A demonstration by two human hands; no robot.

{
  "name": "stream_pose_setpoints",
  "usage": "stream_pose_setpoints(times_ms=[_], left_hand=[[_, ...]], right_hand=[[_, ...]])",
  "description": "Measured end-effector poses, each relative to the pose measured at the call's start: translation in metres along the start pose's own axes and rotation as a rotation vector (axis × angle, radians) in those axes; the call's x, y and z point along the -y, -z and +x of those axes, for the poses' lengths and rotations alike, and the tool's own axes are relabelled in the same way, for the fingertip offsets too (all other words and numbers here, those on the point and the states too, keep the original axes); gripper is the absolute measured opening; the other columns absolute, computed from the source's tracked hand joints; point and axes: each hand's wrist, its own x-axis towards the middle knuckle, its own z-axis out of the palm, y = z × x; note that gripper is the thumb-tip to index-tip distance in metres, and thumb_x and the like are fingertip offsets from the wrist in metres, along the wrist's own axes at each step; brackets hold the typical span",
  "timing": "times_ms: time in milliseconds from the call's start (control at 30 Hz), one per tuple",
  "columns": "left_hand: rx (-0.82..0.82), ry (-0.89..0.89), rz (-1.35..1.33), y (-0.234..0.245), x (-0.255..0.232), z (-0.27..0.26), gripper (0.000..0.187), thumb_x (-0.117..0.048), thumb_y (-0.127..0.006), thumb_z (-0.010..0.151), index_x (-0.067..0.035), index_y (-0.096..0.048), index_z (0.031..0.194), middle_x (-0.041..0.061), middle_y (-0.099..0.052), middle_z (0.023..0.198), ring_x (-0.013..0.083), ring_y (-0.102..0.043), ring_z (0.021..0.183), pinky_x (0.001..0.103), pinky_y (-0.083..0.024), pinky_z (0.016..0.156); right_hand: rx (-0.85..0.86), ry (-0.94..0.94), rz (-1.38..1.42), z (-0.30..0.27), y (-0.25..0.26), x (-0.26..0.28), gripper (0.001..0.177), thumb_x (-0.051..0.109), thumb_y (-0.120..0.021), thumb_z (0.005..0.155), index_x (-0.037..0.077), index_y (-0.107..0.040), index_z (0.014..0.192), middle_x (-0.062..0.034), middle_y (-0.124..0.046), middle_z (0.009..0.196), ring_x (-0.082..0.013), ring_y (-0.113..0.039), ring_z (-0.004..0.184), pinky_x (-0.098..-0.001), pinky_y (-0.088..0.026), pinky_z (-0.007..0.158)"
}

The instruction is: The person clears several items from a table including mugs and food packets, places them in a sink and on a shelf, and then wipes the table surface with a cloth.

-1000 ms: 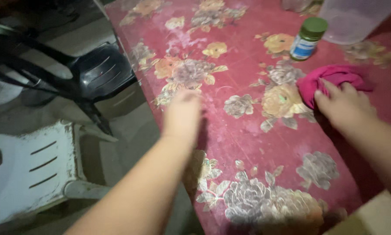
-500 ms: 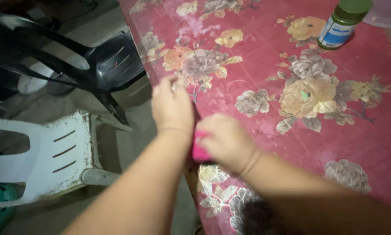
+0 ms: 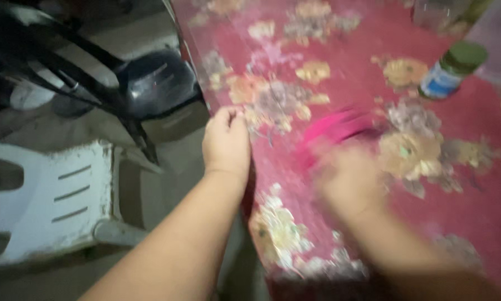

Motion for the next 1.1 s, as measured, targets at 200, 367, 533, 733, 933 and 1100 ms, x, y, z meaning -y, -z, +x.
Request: stream_pose_setpoints(times_ms=[200, 367, 533, 733, 933, 1100], left_hand=[[0.101, -0.008, -0.055, 0.032, 0.024, 0.055, 0.027, -0.030, -0.060, 0.092, -0.011, -0.074, 0.104, 0.017, -0.075, 0.104, 0.0338, -0.071, 0.099, 0.041, -0.054, 0.088], [0.280, -0.119, 0.031, 0.073, 0.031, 0.115, 0.026, -0.030, -0.064, 0.091, -0.012, -0.074, 0.107, 0.018, -0.072, 0.106, 0.0371, -0.068, 0.102, 0.042, -0.052, 0.088], [0.406, -0.125, -0.025, 0.069, 0.035, 0.152, 0.023, -0.026, -0.063, 0.086, -0.012, -0.075, 0.100, 0.013, -0.077, 0.098, 0.0300, -0.073, 0.094, 0.040, -0.055, 0.084], [0.514, -0.114, -0.090, 0.017, 0.040, 0.169, 0.022, -0.025, -0.063, 0.088, -0.013, -0.076, 0.102, 0.013, -0.076, 0.100, 0.0280, -0.073, 0.095, 0.038, -0.055, 0.086], [0.474, -0.223, -0.103, -0.043, 0.039, 0.214, 0.020, -0.024, -0.068, 0.084, -0.012, -0.077, 0.097, 0.015, -0.072, 0.102, 0.0301, -0.069, 0.095, 0.038, -0.054, 0.088], [0.522, -0.175, -0.249, -0.125, 0.031, 0.285, 0.020, -0.020, -0.065, 0.088, -0.009, -0.074, 0.103, 0.012, -0.069, 0.108, 0.0225, -0.070, 0.092, 0.034, -0.055, 0.086]], right_hand=[[0.025, 0.173, 0.684, 0.028, -0.076, 0.087, 0.033, 0.025, -0.066, 0.088, 0.005, -0.070, 0.115, -0.0132, -0.073, 0.112, -0.0328, -0.069, 0.107, -0.0395, -0.052, 0.095], [-0.299, -0.101, 0.079, 0.119, -0.030, 0.081, 0.030, 0.025, -0.057, 0.101, 0.009, -0.067, 0.124, -0.0220, -0.069, 0.119, -0.0399, -0.064, 0.114, -0.0472, -0.050, 0.097], [-0.213, -0.756, -0.024, 0.100, 0.006, 0.070, 0.052, 0.043, -0.053, 0.102, 0.022, -0.050, 0.150, -0.0307, -0.053, 0.138, -0.0508, -0.055, 0.123, -0.0569, -0.044, 0.103], [0.042, -0.628, -0.354, 0.075, -0.042, 0.024, 0.087, 0.066, -0.055, 0.085, 0.022, -0.036, 0.157, -0.0231, -0.024, 0.162, -0.0494, -0.020, 0.147, -0.0587, -0.022, 0.115], [-0.046, -0.773, -0.330, 0.164, -0.063, -0.005, 0.081, 0.063, -0.045, 0.093, 0.017, -0.036, 0.159, -0.0237, -0.026, 0.165, -0.0469, -0.021, 0.151, -0.0663, -0.019, 0.117], [-0.119, -0.791, -0.320, 0.270, -0.089, -0.060, 0.080, 0.062, -0.043, 0.097, 0.012, -0.036, 0.159, -0.0310, -0.026, 0.163, -0.0531, -0.021, 0.149, -0.0688, -0.018, 0.116]])
